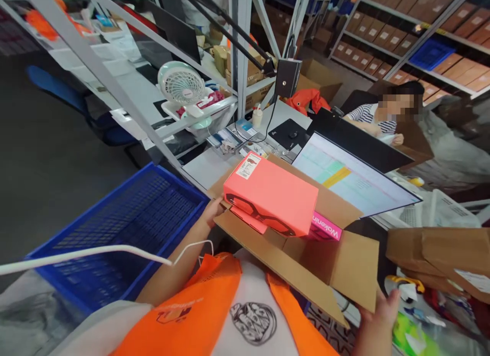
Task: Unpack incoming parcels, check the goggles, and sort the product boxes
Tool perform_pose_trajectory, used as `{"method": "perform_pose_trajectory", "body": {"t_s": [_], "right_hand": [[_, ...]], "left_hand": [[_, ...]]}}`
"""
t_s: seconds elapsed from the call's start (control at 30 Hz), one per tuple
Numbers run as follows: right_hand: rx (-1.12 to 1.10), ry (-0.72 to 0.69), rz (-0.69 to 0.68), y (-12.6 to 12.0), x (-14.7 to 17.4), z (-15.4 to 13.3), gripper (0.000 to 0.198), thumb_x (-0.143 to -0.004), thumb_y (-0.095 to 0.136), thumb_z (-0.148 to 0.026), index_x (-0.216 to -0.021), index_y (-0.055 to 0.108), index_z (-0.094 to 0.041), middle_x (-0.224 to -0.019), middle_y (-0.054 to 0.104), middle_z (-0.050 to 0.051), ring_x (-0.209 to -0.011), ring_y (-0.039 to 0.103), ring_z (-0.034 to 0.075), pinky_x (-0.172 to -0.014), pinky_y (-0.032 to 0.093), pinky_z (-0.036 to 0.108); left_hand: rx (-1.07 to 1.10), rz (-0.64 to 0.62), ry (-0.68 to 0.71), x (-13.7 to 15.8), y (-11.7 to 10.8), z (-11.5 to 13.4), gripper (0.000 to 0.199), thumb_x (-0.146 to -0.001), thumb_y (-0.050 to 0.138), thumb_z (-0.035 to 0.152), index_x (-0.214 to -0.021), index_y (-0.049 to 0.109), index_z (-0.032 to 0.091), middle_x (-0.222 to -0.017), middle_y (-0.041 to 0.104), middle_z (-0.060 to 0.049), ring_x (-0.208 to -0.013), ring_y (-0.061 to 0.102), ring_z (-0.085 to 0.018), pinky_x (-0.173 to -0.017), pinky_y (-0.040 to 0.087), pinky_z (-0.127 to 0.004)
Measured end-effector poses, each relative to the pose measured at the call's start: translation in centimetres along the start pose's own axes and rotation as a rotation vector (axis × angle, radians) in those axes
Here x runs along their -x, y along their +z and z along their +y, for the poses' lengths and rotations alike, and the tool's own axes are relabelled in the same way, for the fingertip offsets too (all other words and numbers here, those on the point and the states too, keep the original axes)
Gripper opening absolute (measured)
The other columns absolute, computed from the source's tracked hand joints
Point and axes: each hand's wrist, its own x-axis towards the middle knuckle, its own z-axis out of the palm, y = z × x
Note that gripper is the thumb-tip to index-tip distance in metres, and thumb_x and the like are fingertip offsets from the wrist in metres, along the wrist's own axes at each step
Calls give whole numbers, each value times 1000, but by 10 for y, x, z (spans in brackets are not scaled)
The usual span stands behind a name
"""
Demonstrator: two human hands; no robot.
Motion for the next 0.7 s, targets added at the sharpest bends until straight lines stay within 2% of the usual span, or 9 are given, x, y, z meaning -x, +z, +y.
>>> {"method": "perform_pose_trajectory", "body": {"t_s": [0.07, 0.1, 0.17, 0.23, 0.3, 0.4, 0.53, 0.7], "right_hand": [[27, -211, 121, -14, -1, 7, 23, -37, 55, -63, -53, 67, -51, -97, 78, -13, -142, 44, 36, -78, 45, 53], [47, -220, 144, -19, -1, 8, 28, -41, 61, -64, -61, 72, -47, -101, 80, -7, -137, 53, 38, -81, 50, 52], [67, -153, 146, -24, -1, 2, 35, -51, 72, -61, -77, 75, -37, -105, 80, 8, -119, 68, 41, -80, 58, 49], [58, -85, 162, -24, 2, -10, 41, -56, 77, -55, -86, 72, -30, -104, 78, 17, -102, 74, 41, -74, 62, 47], [58, -56, 230, -18, 6, -20, 42, -57, 77, -56, -88, 68, -28, -97, 78, 18, -90, 76, 40, -67, 63, 47], [67, -96, 312, -8, 11, -29, 41, -60, 77, -55, -89, 67, -27, -91, 77, 16, -80, 76, 38, -64, 61, 46], [131, -133, 386, -2, 19, -34, 43, -58, 81, -56, -87, 68, -26, -87, 77, 16, -75, 74, 37, -61, 59, 45], [129, -294, 443, 12, 41, -53, 50, -61, 82, -58, -98, 73, -25, -104, 78, 18, -84, 75, 37, -63, 59, 43]], "left_hand": [[9, -3, -52, -4, -1, -2, 20, -93, 63, 24, -103, 72, 9, -90, 78, -14, -96, 76, -30, -96, 59, -43], [16, 3, -62, -7, 0, -2, 19, -94, 62, 24, -101, 71, 9, -90, 78, -14, -98, 76, -30, -97, 59, -43], [41, 15, -55, -10, 5, -3, 16, -94, 64, 23, -99, 71, 10, -90, 78, -12, -103, 75, -30, -100, 58, -41], [72, 2, -49, -10, 11, -3, 15, -92, 69, 23, -101, 71, 12, -93, 79, -11, -108, 74, -30, -102, 57, -40], [104, -40, -71, -8, 16, -1, 19, -93, 69, 26, -105, 71, 12, -98, 79, -12, -110, 73, -31, -103, 57, -42], [165, -85, -96, -4, 18, 4, 25, -99, 61, 30, -113, 70, 11, -106, 78, -15, -112, 73, -31, -103, 57, -44], [216, -99, -133, -4, 6, 18, 33, -97, 66, 33, -123, 68, 12, -114, 77, -15, -115, 72, -32, -103, 57, -44], [193, -154, -173, -13, -17, 38, 46, -95, 68, 37, -134, 64, 13, -109, 78, -15, -112, 73, -33, -98, 60, -44]]}}
